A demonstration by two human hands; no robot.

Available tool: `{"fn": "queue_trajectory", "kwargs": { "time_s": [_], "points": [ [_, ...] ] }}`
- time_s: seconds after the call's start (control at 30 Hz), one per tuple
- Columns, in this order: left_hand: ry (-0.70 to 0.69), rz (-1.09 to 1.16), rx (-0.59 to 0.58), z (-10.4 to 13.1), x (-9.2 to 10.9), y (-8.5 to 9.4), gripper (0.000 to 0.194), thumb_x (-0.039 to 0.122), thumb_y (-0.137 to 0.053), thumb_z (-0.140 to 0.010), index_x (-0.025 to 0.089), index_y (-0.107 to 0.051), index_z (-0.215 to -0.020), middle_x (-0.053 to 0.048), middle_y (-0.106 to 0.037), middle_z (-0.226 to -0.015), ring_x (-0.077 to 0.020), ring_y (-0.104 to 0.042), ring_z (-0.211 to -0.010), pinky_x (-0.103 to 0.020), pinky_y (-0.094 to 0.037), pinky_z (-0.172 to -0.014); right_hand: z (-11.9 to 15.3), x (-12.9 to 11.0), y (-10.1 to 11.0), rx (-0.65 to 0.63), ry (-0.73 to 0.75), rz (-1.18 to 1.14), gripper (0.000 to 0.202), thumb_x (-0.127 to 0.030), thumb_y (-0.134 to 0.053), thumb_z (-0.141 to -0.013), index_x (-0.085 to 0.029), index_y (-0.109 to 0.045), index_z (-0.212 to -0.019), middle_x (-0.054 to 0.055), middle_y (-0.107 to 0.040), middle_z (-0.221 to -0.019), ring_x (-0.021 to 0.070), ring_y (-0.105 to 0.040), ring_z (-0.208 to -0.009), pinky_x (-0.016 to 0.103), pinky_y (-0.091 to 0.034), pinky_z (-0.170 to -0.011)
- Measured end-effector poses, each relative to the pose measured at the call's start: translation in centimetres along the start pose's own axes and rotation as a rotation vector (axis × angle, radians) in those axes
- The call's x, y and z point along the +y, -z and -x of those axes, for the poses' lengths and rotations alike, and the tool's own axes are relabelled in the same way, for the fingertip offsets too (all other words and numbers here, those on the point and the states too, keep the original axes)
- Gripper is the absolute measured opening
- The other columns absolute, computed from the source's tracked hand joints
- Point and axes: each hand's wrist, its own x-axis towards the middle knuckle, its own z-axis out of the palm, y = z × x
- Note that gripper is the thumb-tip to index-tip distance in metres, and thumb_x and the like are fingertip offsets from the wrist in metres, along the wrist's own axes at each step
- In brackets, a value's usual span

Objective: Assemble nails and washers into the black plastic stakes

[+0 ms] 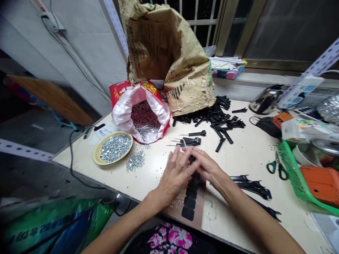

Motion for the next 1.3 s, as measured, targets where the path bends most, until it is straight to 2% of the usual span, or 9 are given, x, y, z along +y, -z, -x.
{"fn": "queue_trajectory", "kwargs": {
  "time_s": [0.1, 0.17, 0.23, 0.33, 0.5, 0.73, 1.03, 1.17, 1.3],
  "points": [
    [0.374, -0.084, -0.008, 2.3, -4.9, -0.3, 0.039, 0.013, -0.044, -0.087, 0.016, -0.056, -0.123, -0.014, -0.056, -0.122, -0.0317, -0.043, -0.12, -0.048, -0.044, -0.09, -0.7, -1.1, 0.0, -0.007, -0.006, -0.013, 0.038, -0.046, -0.06, -0.079, -0.017, -0.063, -0.103, 0.004, -0.062, -0.081, 0.0096, -0.051, -0.056, 0.023, -0.041, -0.046],
    [0.6, -0.142, -0.05, 3.4, -8.6, -0.7, 0.03, 0.017, -0.044, -0.087, 0.011, -0.066, -0.106, -0.015, -0.063, -0.099, -0.0297, -0.052, -0.098, -0.043, -0.047, -0.079, -0.7, -1.2, -0.3, 0.029, 0.047, 0.052, 0.042, -0.041, -0.059, -0.08, -0.017, -0.057, -0.114, 0.001, -0.062, -0.078, 0.0081, -0.046, -0.052, 0.021, -0.037, -0.046],
    [0.68, -0.207, -0.111, 4.2, -11.5, -1.2, 0.028, 0.02, -0.044, -0.087, 0.015, -0.069, -0.096, -0.012, -0.063, -0.09, -0.0291, -0.051, -0.09, -0.043, -0.044, -0.077, -0.4, -1.1, -0.7, 0.029, 0.078, 0.134, 0.043, -0.037, -0.056, -0.081, -0.017, -0.055, -0.119, 0.001, -0.062, -0.076, 0.0089, -0.046, -0.053, 0.023, -0.038, -0.048],
    [0.706, -0.272, -0.152, 4.9, -13.8, -2.3, 0.026, 0.022, -0.044, -0.086, 0.018, -0.07, -0.091, -0.011, -0.063, -0.092, -0.0297, -0.048, -0.089, -0.042, -0.039, -0.076, 0.0, -0.9, -1.3, 0.022, 0.082, 0.206, 0.034, -0.036, -0.055, -0.081, -0.016, -0.061, -0.109, 0.003, -0.064, -0.078, 0.0099, -0.049, -0.055, 0.024, -0.041, -0.052],
    [0.728, -0.312, -0.177, 5.3, -14.5, -3.5, 0.026, 0.021, -0.042, -0.087, 0.019, -0.068, -0.091, -0.011, -0.062, -0.096, -0.0294, -0.047, -0.091, -0.04, -0.035, -0.073, 0.2, -0.5, -1.5, 0.03, 0.076, 0.215, 0.03, -0.035, -0.054, -0.082, -0.017, -0.062, -0.106, 0.002, -0.064, -0.077, 0.0102, -0.049, -0.056, 0.024, -0.04, -0.053],
    [0.66, -0.253, -0.235, 4.3, -15.1, -3.5, 0.026, 0.017, -0.04, -0.086, 0.016, -0.066, -0.086, -0.014, -0.062, -0.093, -0.0293, -0.047, -0.093, -0.04, -0.036, -0.076, 0.6, 0.4, -1.7, -0.024, 0.075, 0.275, 0.025, -0.037, -0.055, -0.081, -0.018, -0.066, -0.093, 0.003, -0.064, -0.078, 0.0132, -0.053, -0.062, 0.025, -0.041, -0.054],
    [0.537, -0.103, -0.308, 4.2, -13.0, -3.3, 0.018, 0.019, -0.049, -0.084, 0.017, -0.066, -0.085, -0.009, -0.063, -0.086, -0.0232, -0.049, -0.087, -0.033, -0.038, -0.074, 0.8, -0.2, -1.9, -0.045, 0.111, 0.296, 0.025, -0.036, -0.054, -0.083, -0.016, -0.065, -0.094, 0.002, -0.063, -0.076, 0.0143, -0.055, -0.07, 0.027, -0.043, -0.064],
    [0.515, -0.058, -0.291, 4.4, -12.8, -3.2, 0.021, 0.021, -0.048, -0.087, 0.018, -0.067, -0.095, -0.008, -0.061, -0.087, -0.0226, -0.048, -0.086, -0.033, -0.037, -0.074, 0.8, 0.2, -1.7, -0.05, 0.12, 0.299, 0.025, -0.036, -0.053, -0.084, -0.017, -0.066, -0.096, 0.003, -0.064, -0.082, 0.0143, -0.056, -0.072, 0.026, -0.044, -0.065],
    [0.511, 0.031, -0.246, 4.3, -12.7, -3.5, 0.023, 0.021, -0.046, -0.088, 0.019, -0.068, -0.085, -0.009, -0.06, -0.082, -0.0239, -0.047, -0.086, -0.035, -0.036, -0.074, 0.8, 0.6, -1.7, -0.04, 0.16, 0.342, 0.023, -0.035, -0.053, -0.085, -0.018, -0.066, -0.095, 0.002, -0.065, -0.084, 0.0142, -0.057, -0.073, 0.026, -0.044, -0.066]
  ]
}}
